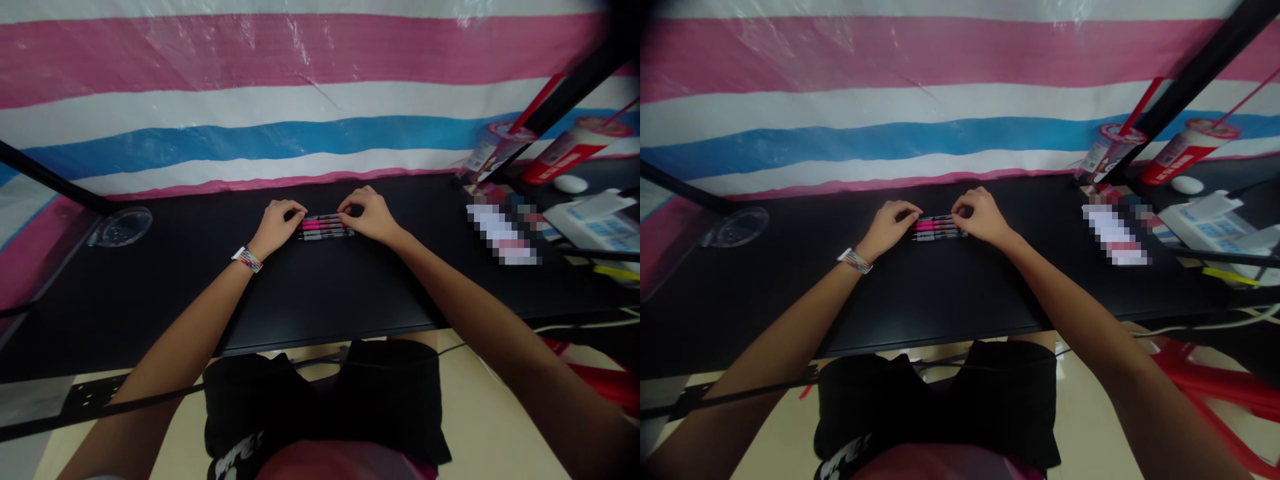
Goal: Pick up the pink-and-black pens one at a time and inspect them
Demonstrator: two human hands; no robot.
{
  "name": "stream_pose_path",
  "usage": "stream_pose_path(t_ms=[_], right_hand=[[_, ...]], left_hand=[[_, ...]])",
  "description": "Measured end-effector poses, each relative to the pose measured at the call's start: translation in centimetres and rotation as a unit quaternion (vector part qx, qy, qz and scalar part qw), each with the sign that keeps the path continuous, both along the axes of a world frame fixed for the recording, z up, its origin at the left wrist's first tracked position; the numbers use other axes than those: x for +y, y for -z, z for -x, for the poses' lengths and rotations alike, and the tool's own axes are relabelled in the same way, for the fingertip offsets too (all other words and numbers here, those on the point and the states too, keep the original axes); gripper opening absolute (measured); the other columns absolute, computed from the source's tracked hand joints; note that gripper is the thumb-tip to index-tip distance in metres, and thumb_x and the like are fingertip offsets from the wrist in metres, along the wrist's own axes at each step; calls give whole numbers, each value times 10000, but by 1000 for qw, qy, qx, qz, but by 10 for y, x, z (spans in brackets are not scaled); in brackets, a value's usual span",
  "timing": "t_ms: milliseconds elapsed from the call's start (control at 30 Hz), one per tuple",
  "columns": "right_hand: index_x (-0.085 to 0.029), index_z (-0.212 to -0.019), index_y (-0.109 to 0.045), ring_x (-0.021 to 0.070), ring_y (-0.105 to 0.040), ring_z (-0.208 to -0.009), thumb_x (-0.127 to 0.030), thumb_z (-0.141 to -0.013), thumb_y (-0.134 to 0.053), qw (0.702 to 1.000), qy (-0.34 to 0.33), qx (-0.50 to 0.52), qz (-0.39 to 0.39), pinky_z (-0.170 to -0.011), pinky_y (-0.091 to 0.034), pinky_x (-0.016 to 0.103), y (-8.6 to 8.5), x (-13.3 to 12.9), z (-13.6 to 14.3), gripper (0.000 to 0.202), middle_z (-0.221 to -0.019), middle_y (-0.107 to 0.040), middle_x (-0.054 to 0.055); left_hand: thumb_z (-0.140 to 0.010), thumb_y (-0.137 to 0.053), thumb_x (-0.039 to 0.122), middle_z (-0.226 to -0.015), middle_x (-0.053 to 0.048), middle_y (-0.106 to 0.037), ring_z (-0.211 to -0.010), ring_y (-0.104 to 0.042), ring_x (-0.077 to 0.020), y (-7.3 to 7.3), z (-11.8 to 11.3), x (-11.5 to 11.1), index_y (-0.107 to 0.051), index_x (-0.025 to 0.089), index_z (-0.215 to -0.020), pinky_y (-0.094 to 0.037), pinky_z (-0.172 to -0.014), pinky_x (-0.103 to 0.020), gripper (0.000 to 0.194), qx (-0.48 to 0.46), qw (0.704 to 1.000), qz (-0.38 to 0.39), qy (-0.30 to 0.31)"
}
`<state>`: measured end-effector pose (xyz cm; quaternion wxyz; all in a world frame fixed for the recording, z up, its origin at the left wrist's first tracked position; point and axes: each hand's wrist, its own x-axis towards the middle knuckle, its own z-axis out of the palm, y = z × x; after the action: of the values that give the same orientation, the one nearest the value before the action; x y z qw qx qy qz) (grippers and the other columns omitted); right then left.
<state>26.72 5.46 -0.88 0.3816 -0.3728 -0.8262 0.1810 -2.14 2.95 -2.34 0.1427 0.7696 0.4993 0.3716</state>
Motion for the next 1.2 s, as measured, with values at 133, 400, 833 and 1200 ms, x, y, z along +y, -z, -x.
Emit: stream_pose_path(t_ms=[133,400,833,1200], right_hand=[[-265,-857,-815,298,-602,-925,-266,-886,-752,994,-90,-45,-44,-943,-463,497,-8,-18,13,70,-832,-697,52],[-231,-889,-750,305,-580,-977,-245,-889,-791,980,-159,-104,-55,-926,-454,468,-9,-29,18,43,-930,-683,77],[-255,-1033,-734,322,-601,-1015,-279,-1014,-634,985,-143,-82,-46,-944,-495,478,-18,-28,13,105,-1000,-746,98],[-262,-940,-777,210,-613,-767,-493,-947,-801,961,-35,203,182,-784,-523,407,-10,-5,2,232,-832,-705,24]], left_hand=[[-1038,-670,306,-1021,-45,-846,-988,-697,-295,2,0,1,-826,302,-1009,-509,-1045,-499,158,-7,1000,-2,-2],[-1059,-623,327,-965,-37,-837,-961,-687,-290,3,0,3,-818,304,-1011,-501,-1014,-486,203,-8,1000,-2,0],[-1120,-628,479,-1100,-39,-861,-1054,-758,-273,-26,-17,-26,-833,298,-1104,-525,-1073,-481,274,-42,996,-52,53],[-972,-857,320,-1108,-52,-880,-1050,-803,-257,-20,-19,-22,-875,288,-1066,-639,-1040,-478,101,-170,984,-52,-4]])
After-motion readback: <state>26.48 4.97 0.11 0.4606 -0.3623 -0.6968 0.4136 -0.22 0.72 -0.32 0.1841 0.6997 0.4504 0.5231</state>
